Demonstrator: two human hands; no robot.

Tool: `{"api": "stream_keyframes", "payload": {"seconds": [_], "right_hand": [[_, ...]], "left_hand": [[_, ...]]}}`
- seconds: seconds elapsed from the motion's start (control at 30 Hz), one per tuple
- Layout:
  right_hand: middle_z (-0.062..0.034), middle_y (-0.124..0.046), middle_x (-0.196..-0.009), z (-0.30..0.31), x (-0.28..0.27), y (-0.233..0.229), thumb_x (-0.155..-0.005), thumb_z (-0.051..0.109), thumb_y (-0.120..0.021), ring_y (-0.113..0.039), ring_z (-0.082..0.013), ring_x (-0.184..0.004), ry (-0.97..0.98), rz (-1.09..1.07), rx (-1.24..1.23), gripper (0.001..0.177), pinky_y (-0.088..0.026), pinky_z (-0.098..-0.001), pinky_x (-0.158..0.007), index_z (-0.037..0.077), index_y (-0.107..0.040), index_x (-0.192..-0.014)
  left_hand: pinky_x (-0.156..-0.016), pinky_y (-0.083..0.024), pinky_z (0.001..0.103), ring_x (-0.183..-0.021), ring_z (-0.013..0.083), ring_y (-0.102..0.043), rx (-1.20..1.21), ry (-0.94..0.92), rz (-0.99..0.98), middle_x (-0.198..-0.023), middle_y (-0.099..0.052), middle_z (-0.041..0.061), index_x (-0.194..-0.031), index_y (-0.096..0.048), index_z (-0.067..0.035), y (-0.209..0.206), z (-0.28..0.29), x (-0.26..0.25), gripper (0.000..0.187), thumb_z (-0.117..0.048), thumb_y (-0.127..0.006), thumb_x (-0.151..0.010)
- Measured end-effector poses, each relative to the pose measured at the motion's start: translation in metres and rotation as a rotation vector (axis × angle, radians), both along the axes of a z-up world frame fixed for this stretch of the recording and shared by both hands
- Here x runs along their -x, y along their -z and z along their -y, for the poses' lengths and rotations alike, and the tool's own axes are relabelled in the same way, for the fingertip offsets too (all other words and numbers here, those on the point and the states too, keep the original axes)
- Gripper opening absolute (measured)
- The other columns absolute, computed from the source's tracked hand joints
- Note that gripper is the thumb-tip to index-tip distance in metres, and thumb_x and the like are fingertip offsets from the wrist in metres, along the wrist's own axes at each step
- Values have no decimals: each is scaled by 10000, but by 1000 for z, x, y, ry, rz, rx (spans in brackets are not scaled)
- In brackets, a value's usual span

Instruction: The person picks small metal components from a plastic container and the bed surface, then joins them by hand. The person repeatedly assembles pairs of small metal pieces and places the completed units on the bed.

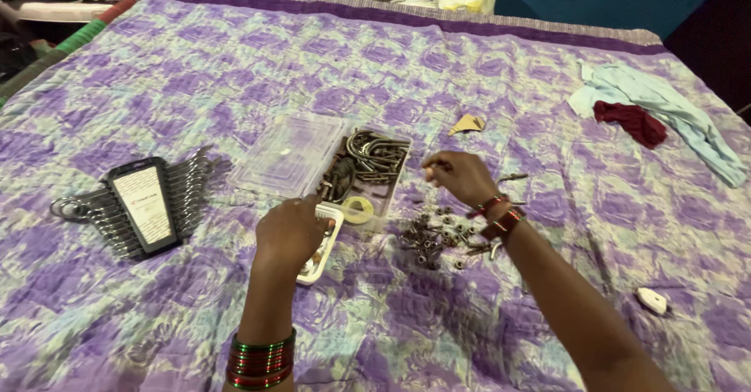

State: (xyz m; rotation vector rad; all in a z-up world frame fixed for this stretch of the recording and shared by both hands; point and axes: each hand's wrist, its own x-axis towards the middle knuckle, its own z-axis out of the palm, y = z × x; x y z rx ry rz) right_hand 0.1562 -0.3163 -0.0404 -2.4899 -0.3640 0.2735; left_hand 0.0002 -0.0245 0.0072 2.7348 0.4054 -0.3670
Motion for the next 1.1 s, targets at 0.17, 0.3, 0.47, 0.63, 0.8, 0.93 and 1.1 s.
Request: {"api": "stream_keyframes", "payload": {"seconds": [0.17,0.3,0.47,0.63,0.8,0.93,1.1], "right_hand": [[-11,-811,-955,66,13,16,-960,223,-590,-767,-112,-789,-19,6,66,252,-595,-309,-701,186,-769,-1133],[-13,-805,-931,98,29,34,-941,247,-620,-751,-189,-742,-12,7,250,229,-580,-354,-696,204,-801,-1074],[-13,-797,-904,125,53,46,-864,297,-707,-740,-204,-782,-165,62,346,184,-574,-366,-719,223,-811,-997],[-40,-715,-907,123,68,51,-808,281,-780,-687,-228,-810,-285,84,383,176,-554,-384,-727,184,-797,-954],[-42,-714,-895,115,72,44,-785,296,-818,-681,-219,-799,-287,92,379,197,-544,-384,-725,192,-806,-951],[-20,-757,-949,115,63,31,-838,295,-767,-709,-178,-791,-266,8,226,207,-563,-352,-714,205,-795,-1023],[-6,-784,-1030,87,48,31,-903,322,-723,-711,-162,-844,-203,-71,229,229,-569,-325,-726,207,-765,-1097]], "left_hand": [[-921,-538,500,-1133,351,-663,-41,52,59,-1197,-687,133,-1275,-637,-159,12,4,-3,472,-471,-663,-921],[-916,-545,502,-1119,350,-678,-69,62,56,-1177,-701,130,-1260,-650,-171,16,5,-3,447,-473,-652,-931],[-910,-541,507,-1099,361,-680,-59,66,55,-1147,-706,141,-1295,-635,-193,12,7,-2,463,-467,-660,-923],[-915,-541,506,-1107,358,-679,-55,66,31,-1151,-705,141,-1333,-610,-194,10,7,-1,497,-465,-664,-920],[-932,-536,498,-1151,340,-663,-32,58,76,-1219,-694,118,-1360,-599,-203,11,3,-2,541,-471,-678,-897],[-954,-546,477,-1160,337,-672,-64,41,-11,-1229,-700,135,-1412,-572,-220,8,2,-2,568,-496,-662,-924],[-957,-540,480,-1170,338,-662,-69,35,-21,-1245,-684,136,-1417,-563,-226,5,3,-3,571,-496,-665,-924]]}}
